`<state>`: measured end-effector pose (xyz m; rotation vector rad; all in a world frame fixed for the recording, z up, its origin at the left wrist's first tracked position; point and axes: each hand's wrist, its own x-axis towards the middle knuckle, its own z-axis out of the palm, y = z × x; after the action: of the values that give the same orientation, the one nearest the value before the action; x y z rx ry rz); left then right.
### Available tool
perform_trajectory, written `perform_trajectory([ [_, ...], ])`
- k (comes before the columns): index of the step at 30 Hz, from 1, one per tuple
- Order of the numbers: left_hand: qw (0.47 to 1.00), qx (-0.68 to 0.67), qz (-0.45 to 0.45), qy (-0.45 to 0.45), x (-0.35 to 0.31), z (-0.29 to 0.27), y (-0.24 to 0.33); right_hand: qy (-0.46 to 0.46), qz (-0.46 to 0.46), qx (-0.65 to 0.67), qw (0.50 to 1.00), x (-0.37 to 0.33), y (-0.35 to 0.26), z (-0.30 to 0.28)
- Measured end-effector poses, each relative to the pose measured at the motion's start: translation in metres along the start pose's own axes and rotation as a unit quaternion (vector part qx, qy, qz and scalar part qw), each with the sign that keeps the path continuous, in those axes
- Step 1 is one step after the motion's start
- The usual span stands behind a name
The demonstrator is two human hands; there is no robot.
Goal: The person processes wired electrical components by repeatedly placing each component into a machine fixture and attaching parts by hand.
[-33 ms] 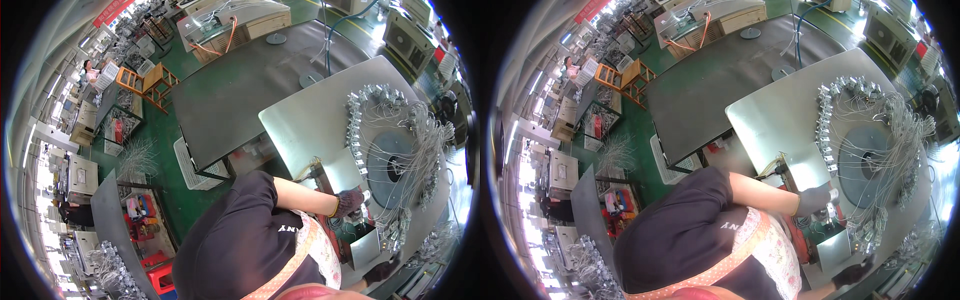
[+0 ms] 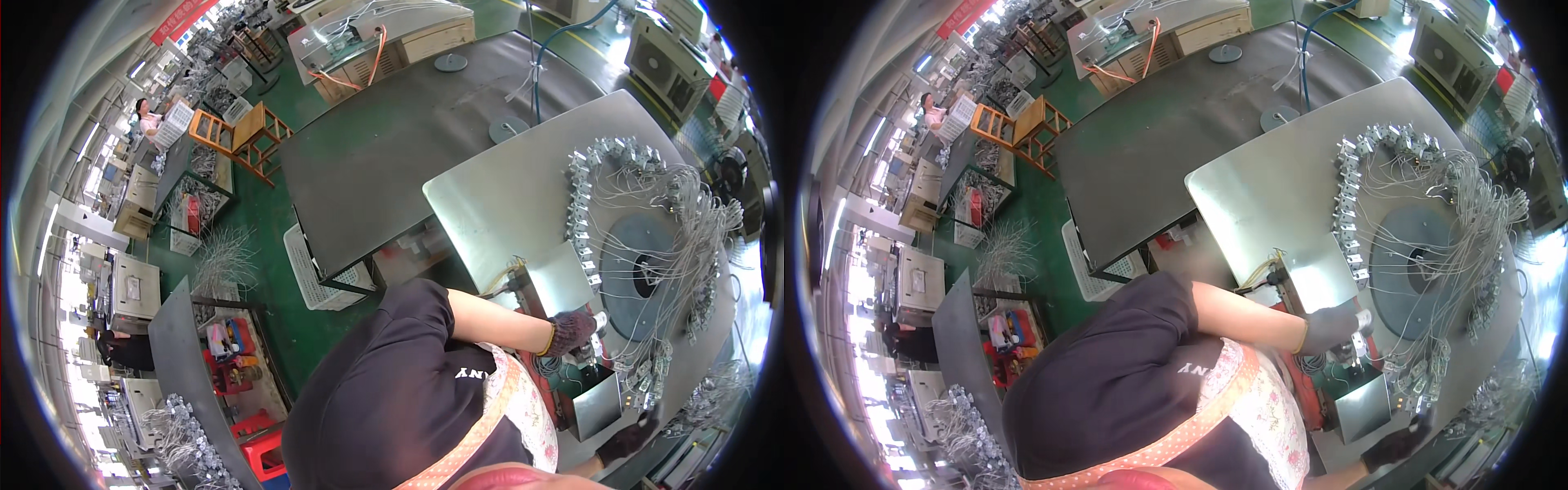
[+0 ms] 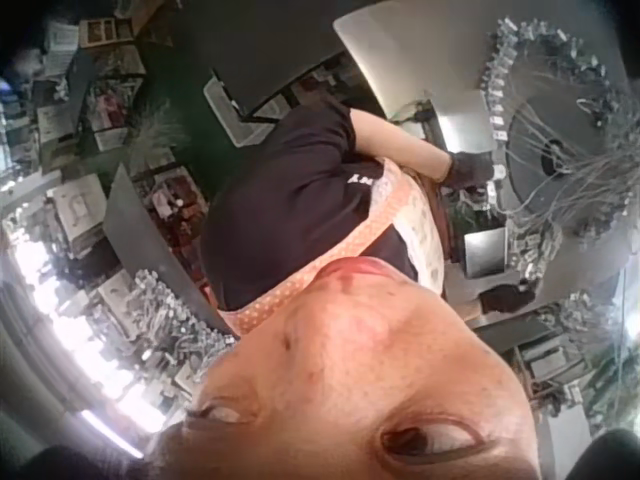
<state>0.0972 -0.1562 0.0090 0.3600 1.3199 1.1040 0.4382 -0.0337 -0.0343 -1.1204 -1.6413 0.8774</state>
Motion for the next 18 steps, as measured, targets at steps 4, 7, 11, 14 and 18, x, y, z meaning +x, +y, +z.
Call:
perform_trajectory([
  [4, 0.999, 0.013, 0.02, -0.043, -0.002, 0.001, 0.011, -0.109, 0.046, -0.047, 0.992, 0.003, -0.097, 0.059],
  [7, 0.974, 0.2, 0.099, -0.046, -0.013, -0.004, 0.025, -0.289, 0.007, -0.253, 0.923, -0.005, -0.158, 0.104],
  [11, 0.882, 0.332, 0.334, -0.012, 0.043, 0.003, -0.035, -0.431, -0.092, -0.264, 0.858, 0.006, -0.132, 0.131],
  [14, 0.892, 0.312, 0.326, 0.023, 0.007, 0.0, -0.009, -0.445, -0.049, -0.161, 0.88, 0.005, -0.14, 0.148],
  [18, 0.921, 0.284, 0.261, -0.04, -0.014, -0.019, 0.025, -0.427, 0.118, -0.089, 0.892, 0.009, -0.165, 0.159],
])
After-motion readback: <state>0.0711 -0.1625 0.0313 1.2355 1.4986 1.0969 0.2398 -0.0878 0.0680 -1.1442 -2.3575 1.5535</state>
